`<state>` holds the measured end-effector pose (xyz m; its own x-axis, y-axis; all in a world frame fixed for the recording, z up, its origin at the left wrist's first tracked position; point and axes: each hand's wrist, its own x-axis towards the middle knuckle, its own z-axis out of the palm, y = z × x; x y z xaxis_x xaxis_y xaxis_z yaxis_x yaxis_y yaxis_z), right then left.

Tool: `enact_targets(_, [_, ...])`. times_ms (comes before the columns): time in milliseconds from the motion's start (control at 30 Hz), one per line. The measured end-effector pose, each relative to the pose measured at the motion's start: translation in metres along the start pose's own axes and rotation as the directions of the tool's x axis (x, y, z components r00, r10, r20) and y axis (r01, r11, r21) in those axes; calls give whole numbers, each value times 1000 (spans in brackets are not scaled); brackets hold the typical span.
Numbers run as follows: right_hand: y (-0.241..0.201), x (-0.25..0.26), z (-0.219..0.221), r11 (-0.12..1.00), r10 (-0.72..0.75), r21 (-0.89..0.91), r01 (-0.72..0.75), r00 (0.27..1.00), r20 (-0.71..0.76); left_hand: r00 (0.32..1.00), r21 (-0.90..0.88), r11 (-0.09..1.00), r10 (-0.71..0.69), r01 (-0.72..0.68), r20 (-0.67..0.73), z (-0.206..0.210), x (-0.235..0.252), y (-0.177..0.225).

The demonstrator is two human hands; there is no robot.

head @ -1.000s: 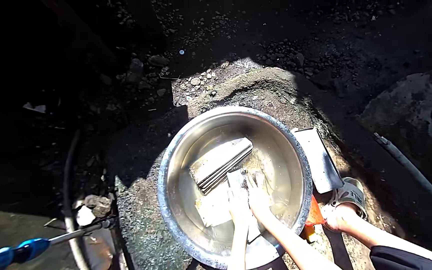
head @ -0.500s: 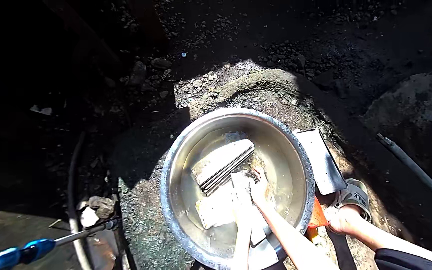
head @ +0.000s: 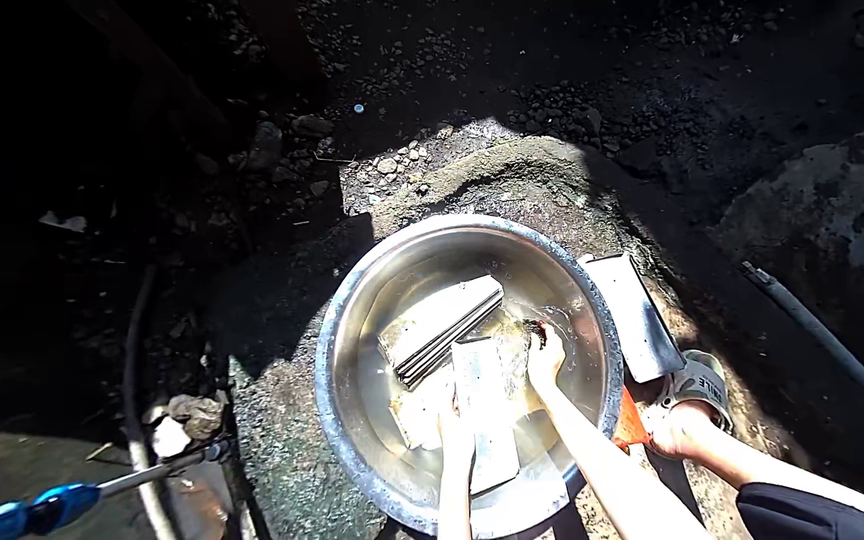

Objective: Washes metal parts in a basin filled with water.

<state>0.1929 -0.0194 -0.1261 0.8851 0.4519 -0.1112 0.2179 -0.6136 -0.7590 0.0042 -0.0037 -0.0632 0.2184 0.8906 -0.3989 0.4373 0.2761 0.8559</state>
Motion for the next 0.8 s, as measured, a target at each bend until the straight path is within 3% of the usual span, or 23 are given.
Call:
enact_targets(100, [6, 0, -30, 964, 53, -259, 58, 913, 405, 993, -110, 989, -91, 99, 76, 7, 6, -4])
enact_targets(133, [5, 3, -34, 959, 58, -274, 68, 903, 426, 990, -146, 982, -103, 117, 94, 13, 6, -3])
enact_targets(233, [0, -5, -28, 1000, -12, -10, 14, 983, 183, 985, -288, 950, -75, 118, 154, 28, 4, -5])
enact_targets(300, [-12, -29, -22, 993, -72, 98, 58, 987, 143, 977, -358, 928, -28, 104, 213, 37, 12, -7])
enact_targets(367, [-15, -71, -16, 984, -172, 102, 149, 942, 289, 963, -423, 887, -76, 184, 259, 43, 15, -8])
enact_targets(467, [-17, -105, -10, 926, -303, -20, 377, 775, 554, 885, -416, 782, -391, 464, 253, 39, 15, 15])
enact_targets(500, [-17, -99, -9, 896, -322, -55, 441, 730, 603, 870, -426, 758, -422, 493, 255, 38, 17, 9])
enact_targets(567, [-16, -75, 6, 880, -378, -45, 473, 755, 535, 868, -459, 739, -391, 494, 305, 32, 20, -10])
enact_targets(667, [-32, -47, 25, 929, -296, -83, 361, 859, 419, 881, -478, 751, -302, 455, 365, 33, 20, -17])
enact_targets(733, [-39, -56, 18, 918, -298, -85, 388, 815, 498, 878, -481, 743, -317, 465, 360, 36, 27, -18])
enact_targets(800, [-38, -77, -6, 875, -333, -68, 479, 699, 633, 875, -466, 752, -315, 466, 367, 36, 30, -16])
